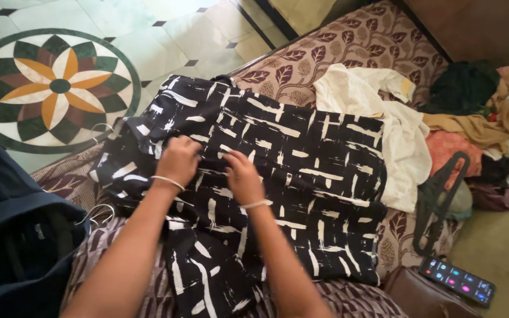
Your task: The person buttons a dark blue shirt and then a black-and-white patterned shirt while seated on a bed. They handle the shirts one at a time, aligning plackets and fastening buttons by hand.
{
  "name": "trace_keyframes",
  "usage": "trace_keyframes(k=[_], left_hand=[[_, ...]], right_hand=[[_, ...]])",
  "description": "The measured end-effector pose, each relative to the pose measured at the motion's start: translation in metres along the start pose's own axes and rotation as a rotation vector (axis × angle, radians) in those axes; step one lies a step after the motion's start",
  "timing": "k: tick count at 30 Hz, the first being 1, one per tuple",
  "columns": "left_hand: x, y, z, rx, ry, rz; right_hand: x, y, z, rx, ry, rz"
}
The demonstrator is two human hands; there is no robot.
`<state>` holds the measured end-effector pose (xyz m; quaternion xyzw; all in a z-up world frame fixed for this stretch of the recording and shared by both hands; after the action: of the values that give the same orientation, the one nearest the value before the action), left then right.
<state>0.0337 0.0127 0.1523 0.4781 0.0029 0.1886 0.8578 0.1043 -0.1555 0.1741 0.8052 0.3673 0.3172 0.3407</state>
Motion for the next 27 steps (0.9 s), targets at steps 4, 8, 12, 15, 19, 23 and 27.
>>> trace_keyframes(k=[4,8,12,15,19,23,27], left_hand=[[0.000,-0.024,-0.027,-0.058,0.176,-0.152],[0.001,-0.031,-0.040,-0.033,0.262,-0.191],[0.003,-0.022,-0.010,0.157,0.219,-0.199],[0.010,-0.022,0.019,0.278,0.032,-0.221],[0.014,-0.053,0.039,0.351,-0.162,-0.250],[0.019,-0.078,0.025,0.366,-0.170,-0.307],[0.026,-0.084,0.012,0.267,-0.136,-0.230]], right_hand=[[-0.003,-0.043,0.025,0.084,-0.269,-0.026],[-0.038,-0.057,0.031,0.171,-0.294,-0.036],[-0.038,-0.054,0.022,0.126,-0.335,-0.029],[-0.032,-0.047,0.016,0.112,-0.448,0.020],[-0.041,-0.041,0.010,0.174,-0.400,0.223],[-0.058,-0.044,-0.010,0.051,-0.230,0.329],[-0.072,-0.053,-0.010,0.045,-0.297,0.321]])
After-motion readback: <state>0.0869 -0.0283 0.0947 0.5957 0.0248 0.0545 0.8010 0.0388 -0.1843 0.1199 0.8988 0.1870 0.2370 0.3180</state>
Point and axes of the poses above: each hand's wrist, its own x-axis towards the middle knuckle, its own y-axis out of the back of the hand, z = x × y, the point moved 9 cm from there along x, towards the middle knuckle, and after that the axes turned 13 degrees about -z, right-handed, at the moved point
